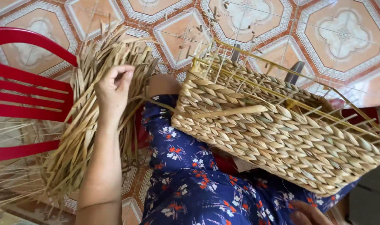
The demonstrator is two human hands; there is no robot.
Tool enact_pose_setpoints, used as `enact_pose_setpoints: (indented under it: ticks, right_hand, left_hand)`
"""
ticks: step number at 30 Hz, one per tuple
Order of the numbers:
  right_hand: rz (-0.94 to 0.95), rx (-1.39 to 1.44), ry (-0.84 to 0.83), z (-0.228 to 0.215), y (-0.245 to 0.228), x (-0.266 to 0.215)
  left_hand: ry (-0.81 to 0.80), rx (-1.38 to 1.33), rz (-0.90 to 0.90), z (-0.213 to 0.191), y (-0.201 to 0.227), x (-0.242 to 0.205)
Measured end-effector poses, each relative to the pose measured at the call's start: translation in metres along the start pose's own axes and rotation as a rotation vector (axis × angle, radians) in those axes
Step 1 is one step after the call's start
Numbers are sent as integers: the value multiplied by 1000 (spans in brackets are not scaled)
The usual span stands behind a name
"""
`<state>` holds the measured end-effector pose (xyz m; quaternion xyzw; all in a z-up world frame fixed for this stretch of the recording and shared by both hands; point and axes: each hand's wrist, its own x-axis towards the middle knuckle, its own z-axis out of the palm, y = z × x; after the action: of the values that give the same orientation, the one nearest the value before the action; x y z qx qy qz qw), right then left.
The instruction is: The person weaves a basket by hand, threading and wrapping dried plant fibers around a wire frame.
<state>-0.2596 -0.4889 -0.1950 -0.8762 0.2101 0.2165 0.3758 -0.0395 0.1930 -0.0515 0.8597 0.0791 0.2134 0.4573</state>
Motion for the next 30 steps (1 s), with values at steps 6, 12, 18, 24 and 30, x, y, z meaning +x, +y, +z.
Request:
enact_pose_setpoints:
  ticks: [6, 12, 18, 24, 30]
  right_hand:
    - [-187, -150, -57, 19, -210, -36]
    - [-338, -24, -141, 36, -240, -32]
    - [-367, -25, -184, 48, -253, -26]
    - [-373, -21, -221, 48, -253, -21]
    - [-405, -53, -206, 46, -259, -18]
  left_hand:
    - [-164, 444, -196, 4, -91, -27]
    - [-198, 500, -288, 15, -93, -22]
    - [-358, 838, -421, 25, -140, -24]
    - [-379, 840, -483, 4, -114, -16]
    - [-151, 543, -555, -37, -101, 1]
